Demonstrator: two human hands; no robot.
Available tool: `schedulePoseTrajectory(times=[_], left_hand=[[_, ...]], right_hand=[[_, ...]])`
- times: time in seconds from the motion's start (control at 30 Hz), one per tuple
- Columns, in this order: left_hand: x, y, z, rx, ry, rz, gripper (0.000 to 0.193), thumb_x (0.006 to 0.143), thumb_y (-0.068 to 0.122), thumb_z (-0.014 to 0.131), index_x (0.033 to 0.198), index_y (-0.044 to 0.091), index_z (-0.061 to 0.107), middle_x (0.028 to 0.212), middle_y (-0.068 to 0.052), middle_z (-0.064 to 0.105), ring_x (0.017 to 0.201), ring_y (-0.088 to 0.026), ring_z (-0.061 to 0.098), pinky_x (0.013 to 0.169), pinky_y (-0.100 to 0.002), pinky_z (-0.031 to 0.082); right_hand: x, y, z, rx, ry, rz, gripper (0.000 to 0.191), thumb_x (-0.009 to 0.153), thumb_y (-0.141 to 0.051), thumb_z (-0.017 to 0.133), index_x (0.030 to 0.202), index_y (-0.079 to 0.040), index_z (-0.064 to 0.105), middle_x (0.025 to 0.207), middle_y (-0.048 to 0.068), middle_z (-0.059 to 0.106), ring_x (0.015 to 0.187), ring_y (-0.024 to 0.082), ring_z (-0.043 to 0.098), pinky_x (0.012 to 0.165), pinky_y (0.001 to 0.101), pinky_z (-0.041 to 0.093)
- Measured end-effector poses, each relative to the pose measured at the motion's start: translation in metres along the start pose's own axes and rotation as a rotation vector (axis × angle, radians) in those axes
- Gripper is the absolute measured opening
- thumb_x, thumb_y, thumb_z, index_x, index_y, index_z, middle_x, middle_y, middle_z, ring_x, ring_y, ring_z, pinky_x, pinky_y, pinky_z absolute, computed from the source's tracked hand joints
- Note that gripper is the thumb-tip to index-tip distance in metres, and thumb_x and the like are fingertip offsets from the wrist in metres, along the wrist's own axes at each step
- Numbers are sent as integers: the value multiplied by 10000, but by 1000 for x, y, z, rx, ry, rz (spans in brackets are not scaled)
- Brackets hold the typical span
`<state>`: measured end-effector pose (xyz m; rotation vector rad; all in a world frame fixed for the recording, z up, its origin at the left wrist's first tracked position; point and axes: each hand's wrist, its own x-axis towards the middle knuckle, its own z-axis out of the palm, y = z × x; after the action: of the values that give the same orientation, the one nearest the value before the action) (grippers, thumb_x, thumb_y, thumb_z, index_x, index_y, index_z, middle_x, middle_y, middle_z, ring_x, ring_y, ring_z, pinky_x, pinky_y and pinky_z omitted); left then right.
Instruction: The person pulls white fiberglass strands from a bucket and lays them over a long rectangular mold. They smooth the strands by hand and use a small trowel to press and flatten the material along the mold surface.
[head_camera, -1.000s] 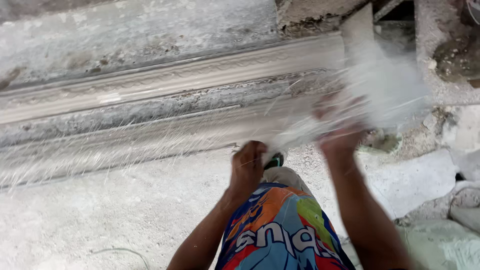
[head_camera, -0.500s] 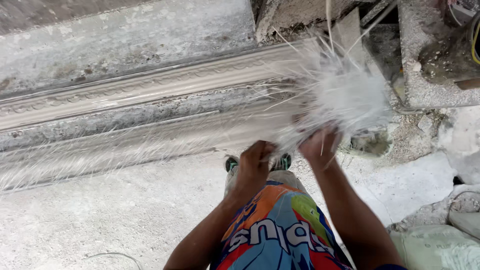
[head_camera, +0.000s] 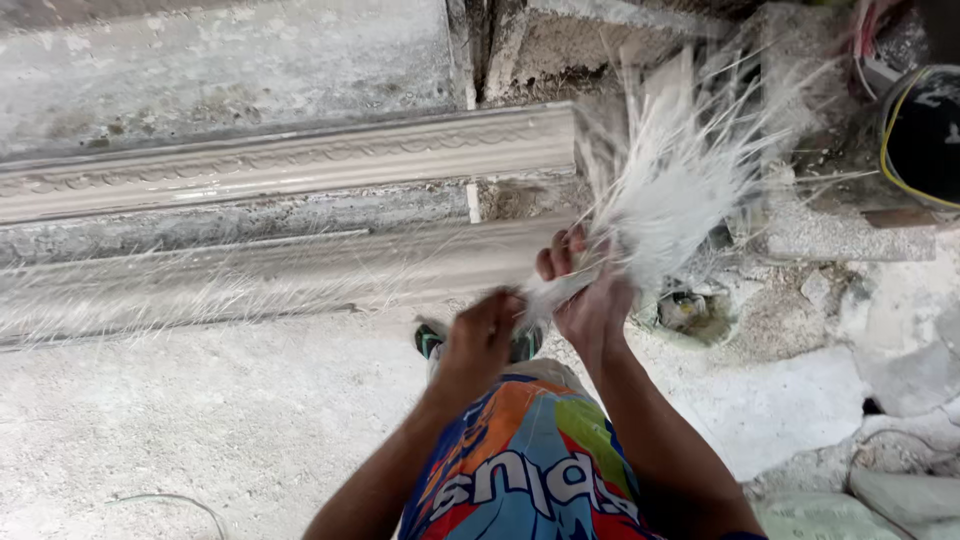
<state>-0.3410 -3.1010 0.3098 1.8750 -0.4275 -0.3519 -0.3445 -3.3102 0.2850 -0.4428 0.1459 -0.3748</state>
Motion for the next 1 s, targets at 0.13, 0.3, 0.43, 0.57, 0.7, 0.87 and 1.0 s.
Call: schedulePoseTrajectory(times=[0.13, 0.3, 0.43, 0.57, 0.7, 0.87, 1.0], left_hand=[[16, -22, 20, 286, 60, 58, 246, 1084, 177, 512, 1009, 12, 678, 878, -148, 737, 690, -239, 723, 585, -373, 616], [46, -79, 4, 607, 86, 148, 197, 1099, 146, 491, 1056, 25, 641, 915, -139, 723, 721, -233, 703, 561, -385, 607], [52, -69, -9, 1185, 52, -91, 371, 961, 268, 478, 1153, -6, 637, 1117, -247, 696, 1007, -433, 681, 670, -599, 581], [33, -17, 10, 658, 226, 342, 346, 1130, 158, 385, 1334, -67, 550, 1389, -336, 598, 1393, -468, 531, 1174, -546, 428], [27, 8, 41, 30, -52, 135, 348, 1103, 200, 478, 1274, -78, 598, 1194, -267, 686, 1095, -373, 676, 938, -480, 554], [62, -32, 50, 307, -7, 324, 183, 1116, 145, 527, 1074, 25, 660, 961, -112, 764, 766, -201, 756, 630, -308, 635], [97, -54, 50, 815, -270, -36, 252, 1060, 174, 512, 1171, -21, 626, 1026, -179, 727, 887, -282, 705, 726, -458, 591]], right_hand=[[25, -47, -13, -330, 530, -26, 169, 996, -222, 472, 993, -98, 586, 842, 32, 632, 700, 137, 649, 657, 319, 613], [79, -149, -29, -209, 58, -504, 319, 1178, -360, 500, 1083, -65, 575, 774, 26, 567, 521, 101, 455, 432, 276, 413], [71, -171, -22, -196, 76, -532, 319, 1055, -319, 487, 1278, -126, 609, 763, 12, 562, 490, 89, 436, 362, 236, 377], [34, -106, -9, -112, 27, -317, 435, 1138, -477, 358, 1266, -134, 593, 758, -9, 524, 500, 78, 444, 391, 223, 402], [21, -67, -6, -188, -63, -268, 388, 1214, -445, 349, 1168, -146, 592, 721, -29, 488, 507, 83, 415, 444, 248, 403], [54, -171, -57, -131, -83, -509, 445, 1113, -446, 324, 1312, -167, 608, 720, -16, 549, 475, 88, 459, 380, 245, 403], [63, -254, -106, -309, 3, -696, 444, 1243, -466, 356, 1215, -76, 566, 846, 56, 584, 538, 148, 440, 483, 329, 349]])
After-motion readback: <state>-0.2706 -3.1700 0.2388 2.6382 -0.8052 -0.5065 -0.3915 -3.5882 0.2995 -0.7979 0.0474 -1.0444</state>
